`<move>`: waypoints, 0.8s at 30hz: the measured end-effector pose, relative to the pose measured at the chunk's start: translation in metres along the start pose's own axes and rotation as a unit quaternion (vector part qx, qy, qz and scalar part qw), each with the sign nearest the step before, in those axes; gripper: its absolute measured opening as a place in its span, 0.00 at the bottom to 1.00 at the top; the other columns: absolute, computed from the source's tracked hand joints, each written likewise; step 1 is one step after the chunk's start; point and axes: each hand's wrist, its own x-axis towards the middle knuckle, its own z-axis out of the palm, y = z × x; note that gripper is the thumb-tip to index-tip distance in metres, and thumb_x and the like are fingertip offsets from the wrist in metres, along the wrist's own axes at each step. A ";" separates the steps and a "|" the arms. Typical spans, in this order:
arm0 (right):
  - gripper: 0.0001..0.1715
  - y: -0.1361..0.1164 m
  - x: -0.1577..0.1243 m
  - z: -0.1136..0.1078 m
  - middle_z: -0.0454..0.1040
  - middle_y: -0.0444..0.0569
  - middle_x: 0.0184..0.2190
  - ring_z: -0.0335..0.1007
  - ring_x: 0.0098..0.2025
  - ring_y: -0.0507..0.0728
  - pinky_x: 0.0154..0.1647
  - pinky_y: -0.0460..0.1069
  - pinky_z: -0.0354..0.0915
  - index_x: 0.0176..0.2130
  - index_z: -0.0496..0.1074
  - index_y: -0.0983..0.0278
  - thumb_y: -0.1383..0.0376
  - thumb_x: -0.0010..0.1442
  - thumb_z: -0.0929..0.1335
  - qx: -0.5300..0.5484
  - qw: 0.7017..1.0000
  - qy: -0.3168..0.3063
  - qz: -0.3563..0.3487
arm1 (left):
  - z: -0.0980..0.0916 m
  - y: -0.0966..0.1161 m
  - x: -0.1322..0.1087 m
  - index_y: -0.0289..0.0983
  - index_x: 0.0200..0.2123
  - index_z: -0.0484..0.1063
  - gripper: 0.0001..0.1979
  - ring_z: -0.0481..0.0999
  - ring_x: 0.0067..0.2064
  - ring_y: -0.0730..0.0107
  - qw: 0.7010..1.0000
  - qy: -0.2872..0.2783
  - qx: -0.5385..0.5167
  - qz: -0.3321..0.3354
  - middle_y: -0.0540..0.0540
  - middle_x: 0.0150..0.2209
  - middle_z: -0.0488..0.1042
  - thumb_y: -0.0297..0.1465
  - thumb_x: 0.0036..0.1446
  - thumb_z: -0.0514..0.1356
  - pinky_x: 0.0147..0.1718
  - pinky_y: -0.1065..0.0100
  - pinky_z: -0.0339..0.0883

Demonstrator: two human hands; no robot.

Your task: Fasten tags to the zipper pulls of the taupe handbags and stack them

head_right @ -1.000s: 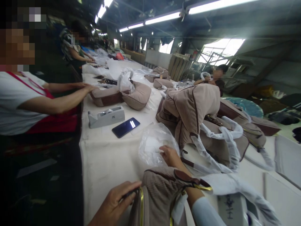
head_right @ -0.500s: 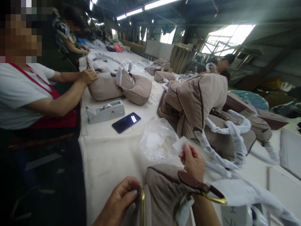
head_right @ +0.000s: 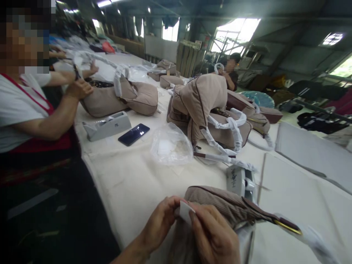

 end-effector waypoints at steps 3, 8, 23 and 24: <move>0.13 0.005 0.011 0.004 0.76 0.52 0.38 0.73 0.38 0.56 0.37 0.46 0.70 0.42 0.75 0.61 0.63 0.62 0.63 -0.058 0.997 -0.001 -0.044 | -0.001 -0.009 -0.001 0.33 0.34 0.74 0.17 0.66 0.33 0.69 0.999 0.022 0.034 0.032 0.47 0.30 0.71 0.42 0.52 0.61 0.36 0.69 0.60; 0.21 0.013 0.028 -0.001 0.72 0.57 0.48 0.66 0.52 0.64 0.51 0.60 0.62 0.53 0.68 0.65 0.69 0.60 0.61 -0.205 0.959 -0.042 -0.193 | -0.005 -0.013 0.001 0.34 0.27 0.69 0.10 0.63 0.27 0.74 0.999 0.034 0.037 0.001 0.51 0.24 0.68 0.35 0.48 0.64 0.31 0.71 0.58; 0.10 0.008 0.057 0.014 0.75 0.47 0.30 0.69 0.35 0.57 0.40 0.52 0.56 0.30 0.72 0.64 0.76 0.56 0.64 -0.225 0.911 -0.339 -0.071 | -0.075 0.027 -0.018 0.33 0.26 0.67 0.15 0.76 0.27 0.67 0.979 0.057 0.177 -0.085 0.44 0.25 0.78 0.37 0.44 0.68 0.27 0.69 0.67; 0.10 0.009 0.057 0.013 0.74 0.47 0.30 0.69 0.35 0.57 0.40 0.52 0.56 0.31 0.72 0.65 0.76 0.57 0.64 -0.223 0.914 -0.332 -0.066 | -0.075 0.029 -0.017 0.33 0.26 0.67 0.16 0.76 0.27 0.68 0.977 0.054 0.185 -0.090 0.44 0.24 0.78 0.37 0.43 0.68 0.27 0.69 0.67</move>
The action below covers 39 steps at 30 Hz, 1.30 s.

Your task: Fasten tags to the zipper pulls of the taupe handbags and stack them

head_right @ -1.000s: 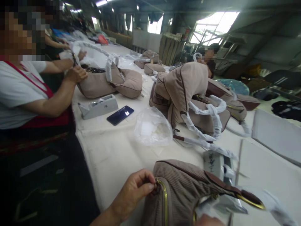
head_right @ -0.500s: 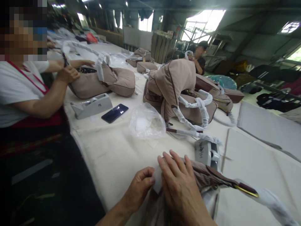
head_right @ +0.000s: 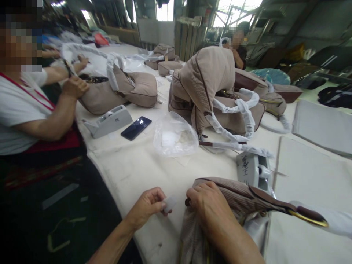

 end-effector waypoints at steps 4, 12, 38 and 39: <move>0.09 0.008 -0.005 -0.001 0.74 0.47 0.28 0.69 0.34 0.58 0.40 0.52 0.56 0.33 0.71 0.65 0.73 0.61 0.62 0.012 0.999 0.030 0.021 | -0.003 0.000 0.004 0.33 0.25 0.68 0.16 0.75 0.25 0.71 1.000 -0.010 0.016 -0.016 0.46 0.23 0.77 0.37 0.42 0.69 0.26 0.70 0.67; 0.09 0.010 -0.006 0.001 0.74 0.45 0.27 0.69 0.31 0.56 0.39 0.51 0.56 0.31 0.70 0.64 0.73 0.60 0.63 0.029 0.998 0.064 0.000 | 0.011 -0.010 0.018 0.33 0.26 0.68 0.16 0.73 0.24 0.73 0.999 -0.029 0.026 -0.033 0.47 0.24 0.76 0.36 0.43 0.69 0.26 0.71 0.65; 0.26 0.020 -0.001 0.013 0.77 0.60 0.41 0.77 0.36 0.58 0.32 0.50 0.71 0.58 0.57 0.72 0.66 0.65 0.51 0.066 0.976 0.202 0.035 | 0.061 -0.014 0.053 0.33 0.28 0.68 0.13 0.71 0.18 0.74 0.986 -0.005 -0.165 -0.032 0.50 0.21 0.73 0.36 0.45 0.65 0.17 0.73 0.64; 0.26 0.020 0.000 0.012 0.77 0.60 0.41 0.77 0.37 0.58 0.32 0.50 0.71 0.58 0.56 0.72 0.65 0.65 0.51 0.078 0.977 0.193 0.040 | 0.063 -0.013 0.054 0.33 0.28 0.68 0.14 0.70 0.17 0.75 0.986 -0.003 -0.162 -0.027 0.50 0.20 0.72 0.37 0.44 0.66 0.17 0.73 0.63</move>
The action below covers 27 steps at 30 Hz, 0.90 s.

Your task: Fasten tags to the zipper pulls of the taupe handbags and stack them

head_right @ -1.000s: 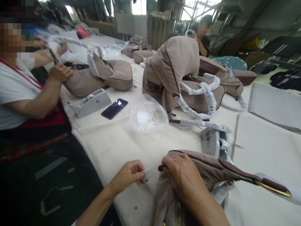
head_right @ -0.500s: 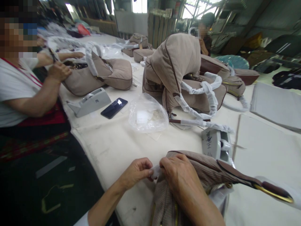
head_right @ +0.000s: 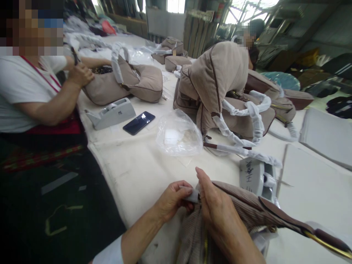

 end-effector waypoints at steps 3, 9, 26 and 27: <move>0.28 -0.003 0.007 -0.005 0.76 0.59 0.43 0.75 0.41 0.59 0.37 0.51 0.69 0.59 0.57 0.72 0.63 0.64 0.53 0.019 0.999 -0.041 0.015 | 0.006 0.004 0.001 0.33 0.26 0.68 0.14 0.69 0.16 0.77 0.999 0.021 0.017 0.040 0.51 0.20 0.71 0.37 0.45 0.66 0.17 0.75 0.61; 0.16 -0.005 0.027 -0.020 0.75 0.49 0.27 0.71 0.30 0.57 0.32 0.50 0.61 0.33 0.72 0.64 0.58 0.59 0.59 0.011 0.980 -0.184 0.072 | 0.013 0.012 0.000 0.32 0.27 0.71 0.14 0.70 0.19 0.77 0.995 0.024 0.053 0.084 0.51 0.21 0.72 0.38 0.49 0.64 0.20 0.75 0.63; 0.14 -0.009 0.026 -0.010 0.75 0.49 0.31 0.71 0.33 0.57 0.35 0.48 0.59 0.38 0.69 0.63 0.61 0.60 0.58 0.030 0.984 -0.164 0.066 | 0.002 0.021 0.001 0.33 0.25 0.70 0.04 0.69 0.18 0.77 0.995 -0.010 0.085 0.056 0.52 0.17 0.72 0.27 0.43 0.62 0.19 0.76 0.63; 0.13 -0.009 0.026 -0.010 0.75 0.49 0.32 0.71 0.34 0.56 0.35 0.48 0.59 0.39 0.69 0.63 0.62 0.60 0.59 0.036 0.982 -0.172 0.061 | 0.002 0.021 -0.001 0.33 0.25 0.70 0.04 0.69 0.18 0.77 0.994 -0.008 0.087 0.064 0.52 0.18 0.72 0.26 0.44 0.62 0.20 0.76 0.63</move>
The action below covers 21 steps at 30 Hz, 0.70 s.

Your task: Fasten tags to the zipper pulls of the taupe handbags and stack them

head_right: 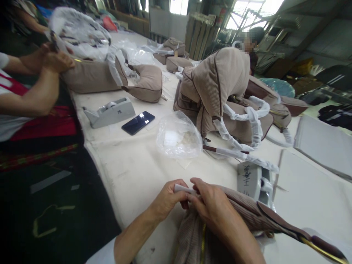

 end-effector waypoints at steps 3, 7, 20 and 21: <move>0.10 -0.002 0.001 -0.003 0.74 0.45 0.27 0.70 0.30 0.55 0.32 0.47 0.57 0.33 0.69 0.62 0.65 0.60 0.60 -0.003 0.999 -0.032 0.020 | -0.001 0.000 -0.003 0.32 0.26 0.70 0.05 0.70 0.19 0.78 1.000 -0.005 0.009 0.009 0.51 0.21 0.73 0.28 0.46 0.64 0.21 0.76 0.63; 0.12 -0.006 0.003 -0.007 0.73 0.46 0.24 0.68 0.27 0.55 0.29 0.47 0.56 0.29 0.69 0.63 0.66 0.59 0.60 -0.039 0.997 -0.026 0.053 | -0.006 0.002 -0.004 0.32 0.34 0.72 0.13 0.74 0.23 0.73 0.999 -0.042 0.020 -0.002 0.47 0.27 0.76 0.35 0.49 0.64 0.25 0.72 0.66; 0.16 -0.005 0.001 0.001 0.76 0.53 0.34 0.73 0.35 0.60 0.37 0.51 0.63 0.44 0.71 0.65 0.66 0.61 0.59 -0.037 0.999 0.032 0.014 | -0.007 0.008 -0.003 0.32 0.28 0.74 0.05 0.71 0.22 0.74 0.997 -0.028 0.059 -0.030 0.49 0.23 0.74 0.29 0.46 0.61 0.24 0.73 0.63; 0.15 -0.004 0.001 0.003 0.75 0.54 0.37 0.72 0.38 0.60 0.38 0.52 0.63 0.45 0.70 0.65 0.66 0.60 0.60 -0.050 0.997 0.050 -0.004 | -0.006 0.007 -0.003 0.32 0.27 0.74 0.05 0.71 0.22 0.75 0.998 -0.019 0.058 -0.024 0.49 0.22 0.74 0.28 0.46 0.60 0.25 0.72 0.64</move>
